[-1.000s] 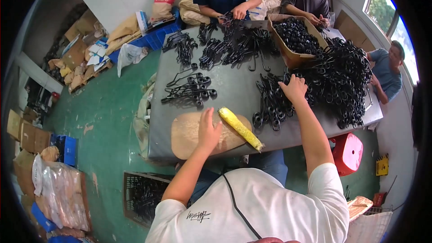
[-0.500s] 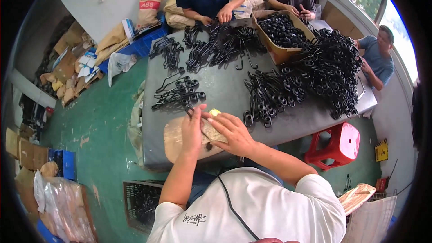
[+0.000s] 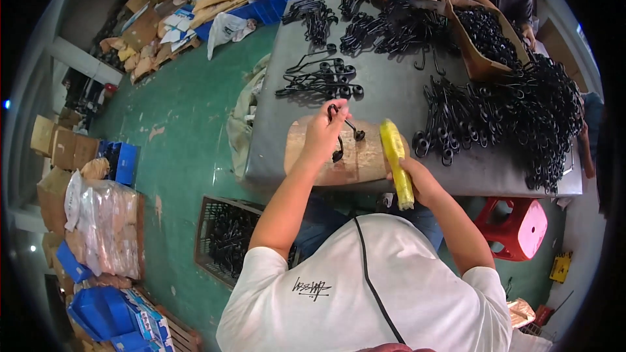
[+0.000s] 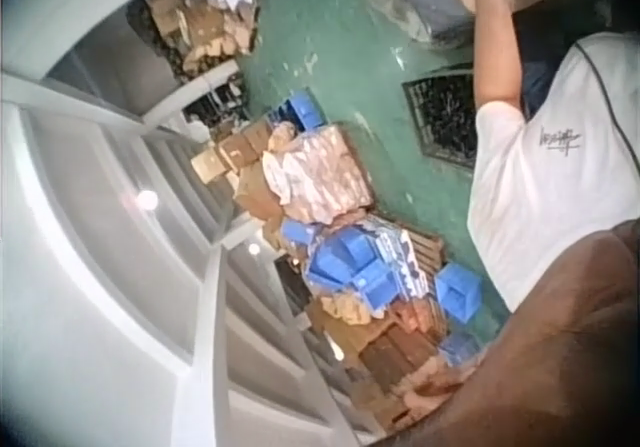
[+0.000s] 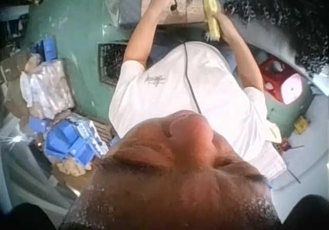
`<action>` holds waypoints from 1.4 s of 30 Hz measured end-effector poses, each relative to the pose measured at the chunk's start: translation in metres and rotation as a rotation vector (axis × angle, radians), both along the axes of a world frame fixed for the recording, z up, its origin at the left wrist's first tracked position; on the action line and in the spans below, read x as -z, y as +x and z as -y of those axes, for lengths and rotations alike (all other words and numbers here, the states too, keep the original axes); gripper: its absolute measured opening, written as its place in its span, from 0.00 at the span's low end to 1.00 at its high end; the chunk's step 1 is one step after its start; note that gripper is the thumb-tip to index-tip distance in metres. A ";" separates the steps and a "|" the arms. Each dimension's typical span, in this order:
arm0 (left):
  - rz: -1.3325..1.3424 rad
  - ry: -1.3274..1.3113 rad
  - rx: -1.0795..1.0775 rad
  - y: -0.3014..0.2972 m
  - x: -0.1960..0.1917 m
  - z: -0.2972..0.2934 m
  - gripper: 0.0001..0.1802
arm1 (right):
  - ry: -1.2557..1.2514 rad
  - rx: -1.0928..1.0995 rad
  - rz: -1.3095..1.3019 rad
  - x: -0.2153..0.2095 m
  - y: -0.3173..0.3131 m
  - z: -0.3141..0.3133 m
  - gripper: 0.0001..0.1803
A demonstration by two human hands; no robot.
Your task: Assembling black components onto metal hooks using a small mallet at a workstation.
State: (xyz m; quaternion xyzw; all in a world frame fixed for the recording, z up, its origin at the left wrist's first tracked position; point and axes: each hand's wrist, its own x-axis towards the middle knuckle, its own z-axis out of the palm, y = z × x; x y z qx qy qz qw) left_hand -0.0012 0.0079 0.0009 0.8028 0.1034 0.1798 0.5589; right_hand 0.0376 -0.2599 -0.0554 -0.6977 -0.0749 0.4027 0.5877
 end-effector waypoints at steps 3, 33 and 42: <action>-0.056 0.052 -0.028 -0.002 -0.013 -0.005 0.19 | 0.241 0.112 -0.284 -0.008 -0.018 -0.004 0.32; 0.158 0.094 -0.022 -0.020 -0.001 0.036 0.09 | -0.013 0.054 0.930 -0.051 -0.029 -0.050 0.40; 0.169 0.177 -0.197 -0.021 -0.010 0.028 0.04 | -0.259 -0.045 0.909 -0.011 -0.006 -0.037 0.38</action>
